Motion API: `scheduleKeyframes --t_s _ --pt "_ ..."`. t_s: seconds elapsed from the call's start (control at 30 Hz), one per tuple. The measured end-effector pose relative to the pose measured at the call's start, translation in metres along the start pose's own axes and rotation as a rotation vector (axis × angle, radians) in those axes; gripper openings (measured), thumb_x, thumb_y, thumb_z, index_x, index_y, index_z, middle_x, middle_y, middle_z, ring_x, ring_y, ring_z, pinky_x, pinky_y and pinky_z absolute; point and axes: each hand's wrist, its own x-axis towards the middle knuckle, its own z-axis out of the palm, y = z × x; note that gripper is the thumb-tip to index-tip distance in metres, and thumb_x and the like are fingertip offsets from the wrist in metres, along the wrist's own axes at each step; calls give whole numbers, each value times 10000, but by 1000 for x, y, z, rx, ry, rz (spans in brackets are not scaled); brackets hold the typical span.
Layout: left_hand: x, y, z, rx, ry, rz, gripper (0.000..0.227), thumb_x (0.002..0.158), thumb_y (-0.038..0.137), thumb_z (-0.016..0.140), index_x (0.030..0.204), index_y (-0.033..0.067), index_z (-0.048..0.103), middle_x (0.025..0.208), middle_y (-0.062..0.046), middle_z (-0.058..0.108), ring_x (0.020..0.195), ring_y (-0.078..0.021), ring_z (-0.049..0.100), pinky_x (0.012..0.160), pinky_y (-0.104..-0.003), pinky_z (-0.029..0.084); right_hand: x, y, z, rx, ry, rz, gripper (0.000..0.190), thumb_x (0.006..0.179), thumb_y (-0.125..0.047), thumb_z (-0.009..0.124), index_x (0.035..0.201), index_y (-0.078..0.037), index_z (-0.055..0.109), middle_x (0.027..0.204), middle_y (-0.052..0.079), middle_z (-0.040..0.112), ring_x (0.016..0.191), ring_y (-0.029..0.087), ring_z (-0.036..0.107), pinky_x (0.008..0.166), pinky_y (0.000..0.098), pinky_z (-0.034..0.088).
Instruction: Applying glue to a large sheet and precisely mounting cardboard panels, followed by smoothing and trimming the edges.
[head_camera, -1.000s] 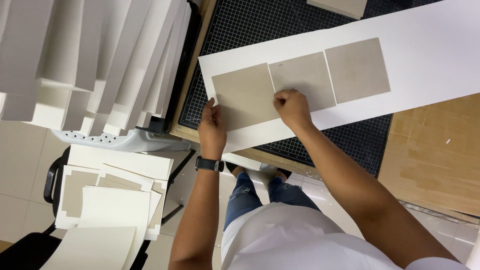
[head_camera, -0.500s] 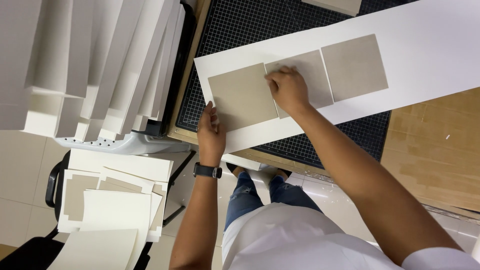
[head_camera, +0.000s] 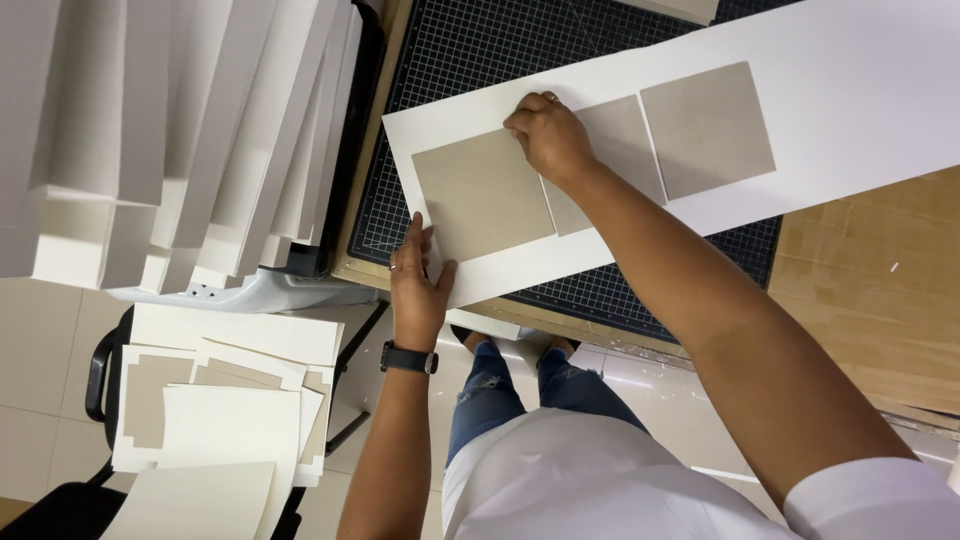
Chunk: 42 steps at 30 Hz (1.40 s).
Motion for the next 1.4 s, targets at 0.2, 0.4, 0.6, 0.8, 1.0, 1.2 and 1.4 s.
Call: scheduleKeyframes --t_s 0.2,0.4,0.6,0.8,1.0,1.2,1.4 --pt "2 -3 0 22 -14 28 822 879 -2 730 1587 110 330 1356 -81 652 1077 -244 575 912 -369 532 -2 1 5 45 59 -2 181 919 13 735 1038 -86 829 1013 32 695 960 279 629 708 384 596" --pt "3 -3 1 -4 -13 36 799 875 -28 718 1574 100 353 1353 -110 638 1102 -242 567 938 -366 536 -4 2 4 71 59 -22 172 931 18 728 1017 -86 833 1001 33 689 929 257 620 783 335 563" --pt "7 25 -12 -6 31 96 718 866 -51 717 1519 74 446 1349 -143 477 1071 -254 582 943 -394 577 -35 -29 -104 285 245 329 267 1034 -96 661 1294 -116 720 1160 90 730 1063 246 668 974 350 534" --pt "65 77 43 74 -81 256 575 867 37 732 1425 109 610 1271 -95 645 1180 -339 600 1026 -476 472 -184 -1 -144 251 291 923 256 1040 -244 698 1234 -79 723 1102 150 709 1037 337 695 872 471 590" --pt "177 88 170 425 -301 313 576 1010 233 625 1561 233 457 1426 -54 601 1373 -301 500 1180 -547 300 -197 -92 -144 1191 495 1284 540 927 -29 682 1423 87 503 1173 186 594 1093 331 677 1011 502 559" --pt "198 97 212 579 -340 269 554 1069 245 505 1596 166 353 1265 -104 695 1264 -290 614 1135 -461 402 -191 -100 -133 1585 623 1279 879 921 -19 674 1616 56 141 1412 182 428 1366 304 462 1215 494 343" --pt "197 101 213 535 -373 271 559 1059 255 516 1586 137 368 1092 -66 757 1109 -267 704 1050 -459 499 -198 -79 -118 1787 671 1322 970 915 19 682 1643 4 41 1388 151 494 1323 286 533 1222 448 353"
